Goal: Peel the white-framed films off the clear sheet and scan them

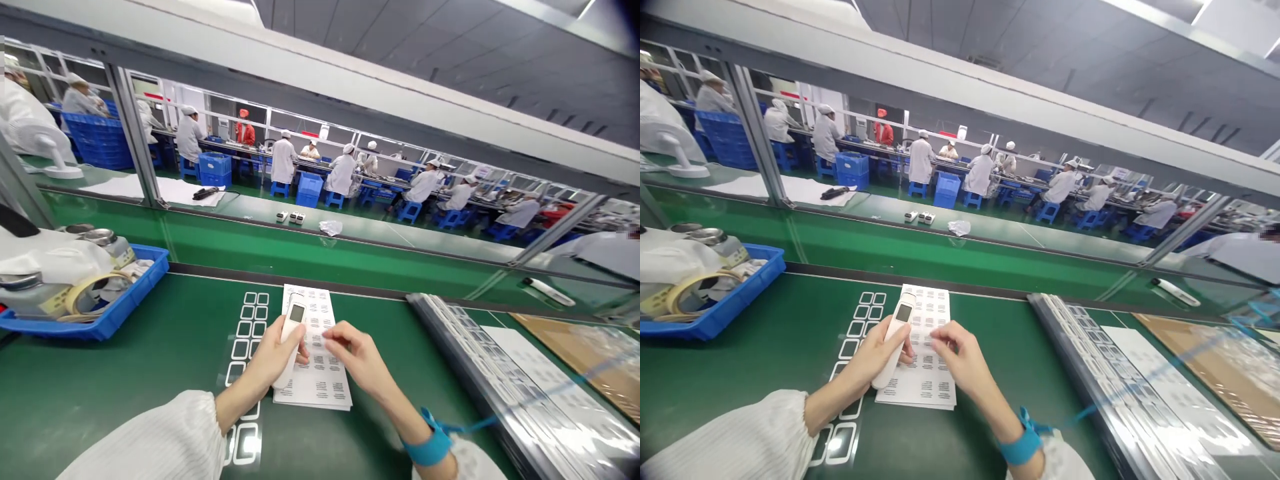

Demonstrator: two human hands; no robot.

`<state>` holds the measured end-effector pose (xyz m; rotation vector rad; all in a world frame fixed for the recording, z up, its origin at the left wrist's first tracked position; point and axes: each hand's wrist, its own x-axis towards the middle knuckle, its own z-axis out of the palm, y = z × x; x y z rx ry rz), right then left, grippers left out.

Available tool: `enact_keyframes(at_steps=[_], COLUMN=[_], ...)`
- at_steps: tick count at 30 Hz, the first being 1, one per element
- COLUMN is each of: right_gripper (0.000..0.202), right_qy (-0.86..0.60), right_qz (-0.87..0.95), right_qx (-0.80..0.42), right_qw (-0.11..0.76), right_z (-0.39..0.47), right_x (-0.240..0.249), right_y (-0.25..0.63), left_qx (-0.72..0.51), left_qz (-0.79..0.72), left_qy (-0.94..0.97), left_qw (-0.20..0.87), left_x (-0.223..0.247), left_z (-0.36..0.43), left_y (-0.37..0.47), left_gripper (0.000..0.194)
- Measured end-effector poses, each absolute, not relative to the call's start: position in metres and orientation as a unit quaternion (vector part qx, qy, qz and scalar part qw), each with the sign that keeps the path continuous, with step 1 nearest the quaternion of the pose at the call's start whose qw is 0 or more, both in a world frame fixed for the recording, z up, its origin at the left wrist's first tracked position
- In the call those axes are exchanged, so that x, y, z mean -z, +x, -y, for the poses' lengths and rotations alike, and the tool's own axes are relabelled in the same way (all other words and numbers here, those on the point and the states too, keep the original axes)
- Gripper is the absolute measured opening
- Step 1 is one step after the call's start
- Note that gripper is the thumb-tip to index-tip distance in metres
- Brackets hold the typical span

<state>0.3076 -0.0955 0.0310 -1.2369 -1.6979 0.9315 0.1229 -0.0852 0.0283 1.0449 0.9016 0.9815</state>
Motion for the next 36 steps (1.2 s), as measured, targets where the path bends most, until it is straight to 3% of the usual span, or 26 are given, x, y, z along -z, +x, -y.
enact_keyframes(at_steps=[6,19,25,36], right_gripper=[0.016,0.012,0.018,0.012], right_qy=[-0.532,-0.562,-0.564,-0.541], right_qz=[0.7,0.696,0.765,0.758], right_qx=[-0.322,-0.331,-0.207,-0.224], right_qw=[0.352,0.302,0.232,0.288], right_z=[0.147,0.14,0.14,0.148], right_x=[-0.005,-0.009,-0.012,-0.005], right_y=[0.321,0.311,0.299,0.298], left_qx=[-0.397,-0.387,-0.381,-0.384], left_qz=[-0.407,-0.427,-0.44,-0.472], left_qy=[0.507,0.49,0.5,0.531], left_qw=[0.648,0.654,0.641,0.59], left_x=[-0.004,-0.007,-0.005,-0.009], left_z=[0.091,0.092,0.093,0.092], left_y=[0.128,0.128,0.127,0.127], left_gripper=[0.046,0.046,0.046,0.051])
